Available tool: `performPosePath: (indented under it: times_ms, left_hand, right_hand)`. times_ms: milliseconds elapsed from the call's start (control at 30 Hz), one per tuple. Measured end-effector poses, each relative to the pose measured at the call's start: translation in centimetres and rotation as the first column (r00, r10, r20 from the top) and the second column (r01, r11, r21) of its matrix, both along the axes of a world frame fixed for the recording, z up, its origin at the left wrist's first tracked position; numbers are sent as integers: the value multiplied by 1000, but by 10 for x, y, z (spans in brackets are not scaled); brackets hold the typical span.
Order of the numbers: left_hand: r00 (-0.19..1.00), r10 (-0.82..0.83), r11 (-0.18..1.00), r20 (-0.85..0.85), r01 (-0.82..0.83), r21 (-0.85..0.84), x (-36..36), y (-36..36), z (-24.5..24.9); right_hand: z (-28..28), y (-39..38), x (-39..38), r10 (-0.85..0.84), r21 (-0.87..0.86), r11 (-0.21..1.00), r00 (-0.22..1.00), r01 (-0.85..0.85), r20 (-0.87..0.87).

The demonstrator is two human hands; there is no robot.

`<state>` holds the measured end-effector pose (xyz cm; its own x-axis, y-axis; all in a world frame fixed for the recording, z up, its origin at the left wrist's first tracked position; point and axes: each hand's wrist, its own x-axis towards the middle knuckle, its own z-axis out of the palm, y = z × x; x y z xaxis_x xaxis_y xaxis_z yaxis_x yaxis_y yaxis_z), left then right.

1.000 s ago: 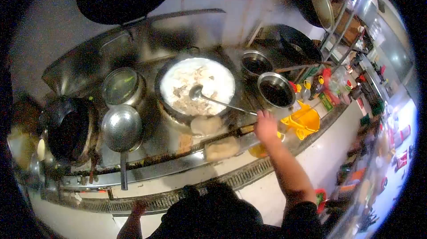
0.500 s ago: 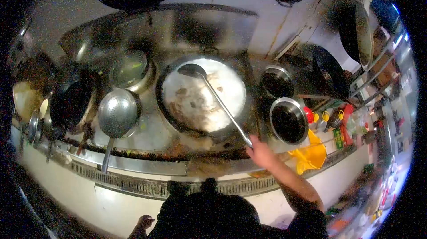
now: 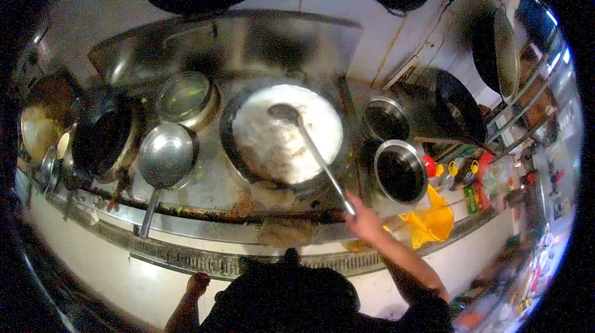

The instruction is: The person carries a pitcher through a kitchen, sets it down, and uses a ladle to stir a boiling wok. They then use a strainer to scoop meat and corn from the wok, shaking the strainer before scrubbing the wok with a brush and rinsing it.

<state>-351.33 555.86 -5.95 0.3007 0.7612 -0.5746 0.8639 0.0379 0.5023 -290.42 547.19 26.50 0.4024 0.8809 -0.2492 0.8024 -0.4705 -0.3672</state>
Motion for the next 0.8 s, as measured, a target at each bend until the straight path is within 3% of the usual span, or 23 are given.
performPosePath:
  times_ms: [33, 67, 100, 167, 200, 233, 300, 333, 367, 400, 433, 467, 500, 533, 567, 633, 667, 700, 767, 800]
  left_hand:
    - [997, -69, 997, -33, 70, 15, -9, -1, -18]
    - [978, 175, 982, 113, -165, -96, -6, -9, 2]
    - [978, 173, 982, 114, -162, -99, -14, -15, 9]
    - [999, -18, 998, 48, 21, -56, -24, -22, 19]
    - [976, 174, 964, -128, -196, -182, -26, -25, 13]
    - [977, 172, 964, -124, -193, -184, -33, -29, 10]
    - [986, -40, 996, -159, 26, -84, -52, -38, -2]
    - [986, 123, 972, -117, -144, -188, -57, -42, -12]
    - [985, 127, 970, -115, -147, -191, -67, -47, -31]
    - [965, 255, 937, -58, -262, -231, -77, -52, -51]
    - [925, 380, 888, -8, -367, -276, -82, -55, -60]
    - [924, 382, 887, -8, -369, -278, -80, -56, -56]
    - [958, 285, 932, -20, -282, -226, -73, -53, -45]
    - [981, 188, 966, -38, -192, -174, -68, -51, -38]
    - [980, 193, 965, -36, -197, -175, -69, -49, -40]
    - [973, -226, 965, -54, 231, 126, -67, -47, -47]
    - [961, 245, 965, 129, -229, -126, -59, -51, -49]
    - [957, 254, 963, 137, -237, -131, -55, -52, -49]
    - [992, -121, 990, -21, 122, 64, -50, -50, -43]
    - [969, 242, 950, -44, -246, -191, -27, -48, -8]
  right_hand:
    - [-15, -2, 7, -76, 98, 991, 980, 95, -185]
    - [-23, -4, 9, -130, 175, 963, 920, 206, -370]
    - [-6, 2, 3, -133, 173, 963, 920, 208, -368]
    - [49, 30, -8, -378, -24, 892, 718, 450, -584]
    - [53, 36, -3, -346, 31, 910, 797, 414, -495]
    - [45, 38, 5, -349, 31, 909, 798, 416, -491]
    - [32, 47, 18, -287, 105, 906, 778, 409, -559]
    - [34, 50, 19, -285, 104, 908, 780, 406, -556]
    - [44, 56, 14, -341, 41, 878, 683, 476, -646]
    - [50, 61, 10, -391, -32, 844, 572, 536, -722]
    - [53, 66, 9, -391, -34, 845, 574, 533, -720]
    - [56, 70, 9, -402, -85, 825, 473, 559, -784]
    - [58, 72, 9, -407, -138, 804, 365, 579, -837]
    - [59, 72, 9, -407, -138, 805, 368, 576, -836]
    - [62, 74, 9, -393, -176, 820, 312, 544, -865]
    - [68, 74, 9, -380, -212, 838, 259, 503, -888]
    - [73, 72, 8, -392, -277, 824, 144, 494, -909]
    - [78, 71, 9, -402, -340, 811, 31, 477, -915]
    - [79, 67, 10, -401, -364, 817, -13, 447, -916]
    - [79, 64, 10, -398, -389, 819, -72, 422, -915]
